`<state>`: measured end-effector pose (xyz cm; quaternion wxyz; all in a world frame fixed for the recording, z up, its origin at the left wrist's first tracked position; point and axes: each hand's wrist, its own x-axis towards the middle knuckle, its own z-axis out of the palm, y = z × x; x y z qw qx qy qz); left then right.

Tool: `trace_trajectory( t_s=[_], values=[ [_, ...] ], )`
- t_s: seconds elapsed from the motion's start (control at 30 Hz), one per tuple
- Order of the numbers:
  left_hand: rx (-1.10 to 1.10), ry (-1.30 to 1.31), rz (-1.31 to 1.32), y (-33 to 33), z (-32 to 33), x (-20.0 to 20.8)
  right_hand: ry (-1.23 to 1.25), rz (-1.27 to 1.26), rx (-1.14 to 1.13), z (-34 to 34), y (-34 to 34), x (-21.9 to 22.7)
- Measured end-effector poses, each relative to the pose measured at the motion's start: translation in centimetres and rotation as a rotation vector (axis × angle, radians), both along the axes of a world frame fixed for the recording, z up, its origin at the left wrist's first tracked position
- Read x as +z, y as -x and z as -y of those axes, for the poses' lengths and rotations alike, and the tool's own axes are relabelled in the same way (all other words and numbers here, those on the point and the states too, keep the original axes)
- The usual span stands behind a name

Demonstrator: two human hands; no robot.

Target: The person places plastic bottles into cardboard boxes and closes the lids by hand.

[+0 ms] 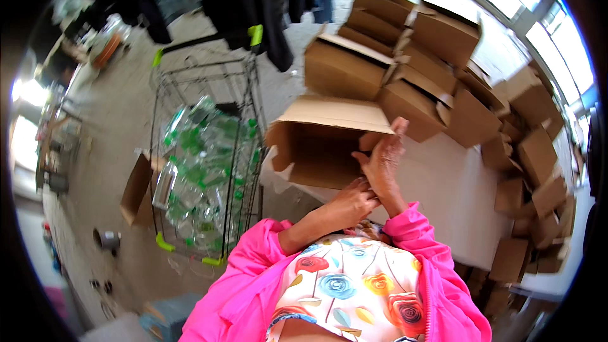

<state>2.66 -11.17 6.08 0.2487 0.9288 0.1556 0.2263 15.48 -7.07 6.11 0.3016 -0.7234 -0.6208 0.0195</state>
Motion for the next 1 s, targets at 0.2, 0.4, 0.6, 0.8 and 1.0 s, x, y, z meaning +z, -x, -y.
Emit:
trace_trajectory(
  t_s=[0.2,0.4,0.6,0.8,1.0],
  values=[
    [0.224,0.226,0.335,5.7,-0.1,2.1,0.017,-0.055,0.055,0.4,-3.9,-5.8],
    [1.253,0.178,0.521,20.5,-2.0,-1.3,0.037,0.156,-0.081,-1.0,-3.6,-4.7],
    [1.814,0.803,-0.382,34.8,2.3,-16.8,0.091,-0.065,0.003,-1.8,-5.9,-2.4],
    [1.787,0.933,-0.431,36.5,6.6,-26.9,0.297,-0.302,-0.076,-0.5,-7.6,1.0],
    [1.848,0.962,-0.004,41.5,8.6,-34.7,0.233,-0.446,-0.091,-0.9,-9.4,-2.0]
  ],
)
